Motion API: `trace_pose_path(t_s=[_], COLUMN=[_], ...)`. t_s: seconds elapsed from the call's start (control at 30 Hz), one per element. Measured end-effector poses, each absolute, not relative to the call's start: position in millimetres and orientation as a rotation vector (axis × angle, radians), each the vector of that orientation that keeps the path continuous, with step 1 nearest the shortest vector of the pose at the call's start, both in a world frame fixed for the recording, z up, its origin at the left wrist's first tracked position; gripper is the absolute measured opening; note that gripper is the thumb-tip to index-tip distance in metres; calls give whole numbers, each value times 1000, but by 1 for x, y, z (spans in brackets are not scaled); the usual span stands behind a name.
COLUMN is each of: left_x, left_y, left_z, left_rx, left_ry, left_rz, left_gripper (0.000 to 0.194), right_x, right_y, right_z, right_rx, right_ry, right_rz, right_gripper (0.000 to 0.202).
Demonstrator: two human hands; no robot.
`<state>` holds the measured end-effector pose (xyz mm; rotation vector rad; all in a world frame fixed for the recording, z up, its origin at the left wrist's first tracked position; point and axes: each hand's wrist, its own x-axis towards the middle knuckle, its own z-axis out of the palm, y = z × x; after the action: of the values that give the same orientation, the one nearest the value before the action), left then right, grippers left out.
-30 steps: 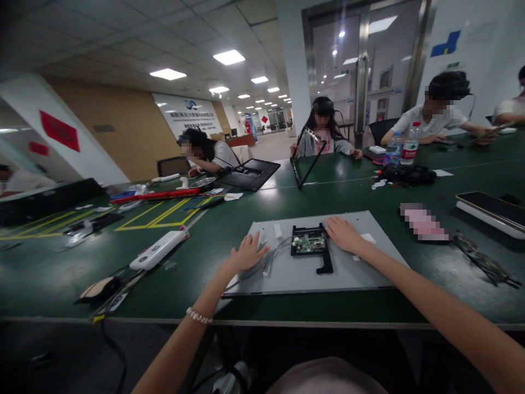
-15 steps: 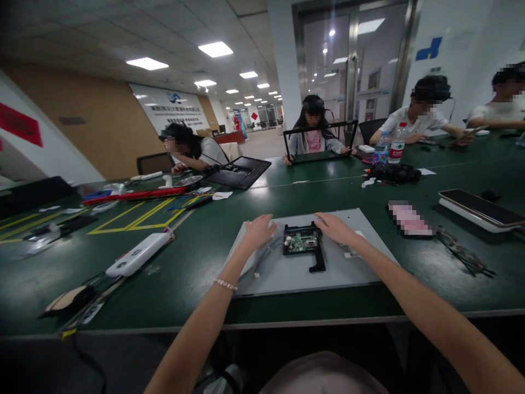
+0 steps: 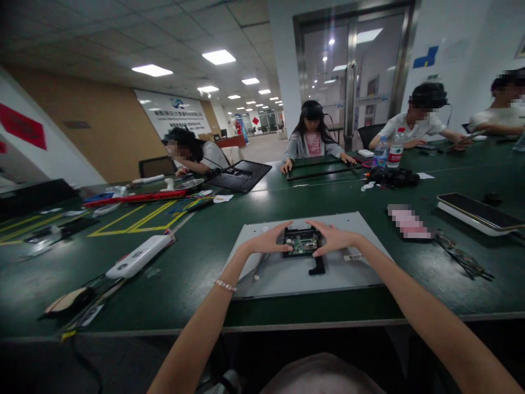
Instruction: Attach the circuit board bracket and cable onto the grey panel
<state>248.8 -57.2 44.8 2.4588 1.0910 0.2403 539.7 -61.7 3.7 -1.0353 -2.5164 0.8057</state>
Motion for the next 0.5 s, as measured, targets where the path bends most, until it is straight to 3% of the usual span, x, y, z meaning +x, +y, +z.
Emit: trace_pose_path(t_s=[0.27, 0.5], left_x=[248, 246], left_y=[-58, -51], left_z=[50, 42], left_rx=[2336, 2398], left_ry=[988, 931], left_rz=[206, 196], left_gripper=[109, 100], right_x=[544, 541], right_y=[-59, -64], right_z=[0, 5], right_rx=[-1076, -1117], right_ry=[-2479, -2498], right_rz=[849, 827], right_gripper=[113, 110])
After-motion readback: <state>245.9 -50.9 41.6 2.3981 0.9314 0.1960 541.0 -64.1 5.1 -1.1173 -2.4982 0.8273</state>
